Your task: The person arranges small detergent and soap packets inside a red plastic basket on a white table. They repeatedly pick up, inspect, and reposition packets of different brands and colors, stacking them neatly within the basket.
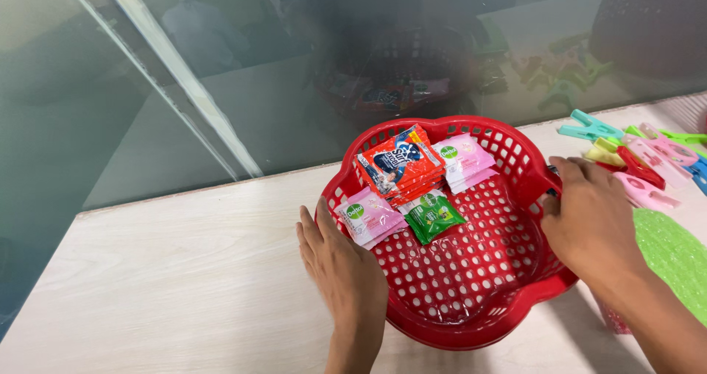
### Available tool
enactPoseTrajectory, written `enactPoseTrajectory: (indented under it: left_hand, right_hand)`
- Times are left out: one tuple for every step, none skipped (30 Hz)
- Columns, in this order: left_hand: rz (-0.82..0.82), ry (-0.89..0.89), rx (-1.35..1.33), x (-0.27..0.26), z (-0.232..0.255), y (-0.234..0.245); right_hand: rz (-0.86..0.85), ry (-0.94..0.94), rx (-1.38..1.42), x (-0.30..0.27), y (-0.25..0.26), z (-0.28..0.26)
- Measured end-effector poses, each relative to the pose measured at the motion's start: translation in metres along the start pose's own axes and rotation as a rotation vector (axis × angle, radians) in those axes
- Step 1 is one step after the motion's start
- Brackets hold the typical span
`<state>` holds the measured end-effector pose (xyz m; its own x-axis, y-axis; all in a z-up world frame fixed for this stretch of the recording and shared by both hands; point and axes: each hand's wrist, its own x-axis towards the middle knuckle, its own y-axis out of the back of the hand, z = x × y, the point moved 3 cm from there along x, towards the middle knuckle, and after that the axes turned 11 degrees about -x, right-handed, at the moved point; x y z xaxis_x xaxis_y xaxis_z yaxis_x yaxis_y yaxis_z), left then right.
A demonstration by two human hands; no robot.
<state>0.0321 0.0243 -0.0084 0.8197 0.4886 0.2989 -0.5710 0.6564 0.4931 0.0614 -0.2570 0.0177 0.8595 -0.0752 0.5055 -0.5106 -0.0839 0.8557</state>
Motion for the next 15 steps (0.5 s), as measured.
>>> enactPoseTrajectory:
  left_hand:
    - [-0.008, 0.004, -0.002, 0.001, 0.001, 0.0]
    - [-0.015, 0.011, -0.003, 0.001, 0.001, 0.0]
    - [-0.022, 0.018, -0.005, 0.0, 0.001, 0.0]
    - [-0.017, 0.008, -0.009, 0.0, 0.002, 0.001]
    - [-0.013, -0.002, -0.013, -0.001, 0.003, 0.002]
    - [-0.011, -0.014, -0.019, -0.001, 0.003, 0.003]
    - [0.0, -0.012, -0.048, -0.002, 0.003, 0.004]
    - [0.009, -0.007, -0.079, -0.003, 0.003, 0.004]
    - [0.019, -0.002, -0.11, -0.003, 0.002, 0.004]
    - [0.04, -0.014, -0.161, -0.004, 0.001, 0.004]
    - [0.061, -0.026, -0.212, -0.005, 0.0, 0.003]
    - [0.082, -0.037, -0.261, -0.006, -0.001, 0.003]
    - [0.084, 0.002, -0.313, -0.006, -0.005, 0.001]
    - [0.091, 0.047, -0.363, -0.004, -0.009, 0.0]
    - [0.098, 0.092, -0.412, -0.004, -0.014, -0.002]
  right_hand:
    - [-0.013, -0.022, 0.047, -0.005, -0.007, 0.003]
    - [-0.027, -0.041, 0.095, -0.009, -0.012, 0.006]
    - [-0.042, -0.061, 0.142, -0.014, -0.015, 0.009]
    - [-0.052, -0.082, 0.155, -0.016, -0.017, 0.012]
    - [-0.063, -0.104, 0.167, -0.016, -0.019, 0.012]
    - [-0.073, -0.129, 0.178, -0.017, -0.019, 0.012]
    - [-0.054, -0.119, 0.177, -0.018, -0.017, 0.011]
    - [-0.036, -0.107, 0.174, -0.018, -0.015, 0.01]
    - [-0.018, -0.096, 0.171, -0.018, -0.012, 0.009]
    - [-0.013, -0.092, 0.19, -0.018, -0.01, 0.008]
    - [-0.009, -0.089, 0.209, -0.018, -0.008, 0.007]
    - [-0.006, -0.086, 0.229, -0.019, -0.006, 0.005]
    - [-0.011, -0.107, 0.252, -0.021, -0.004, 0.006]
    - [-0.019, -0.122, 0.276, -0.022, -0.003, 0.006]
    - [-0.027, -0.137, 0.3, -0.023, -0.002, 0.006]
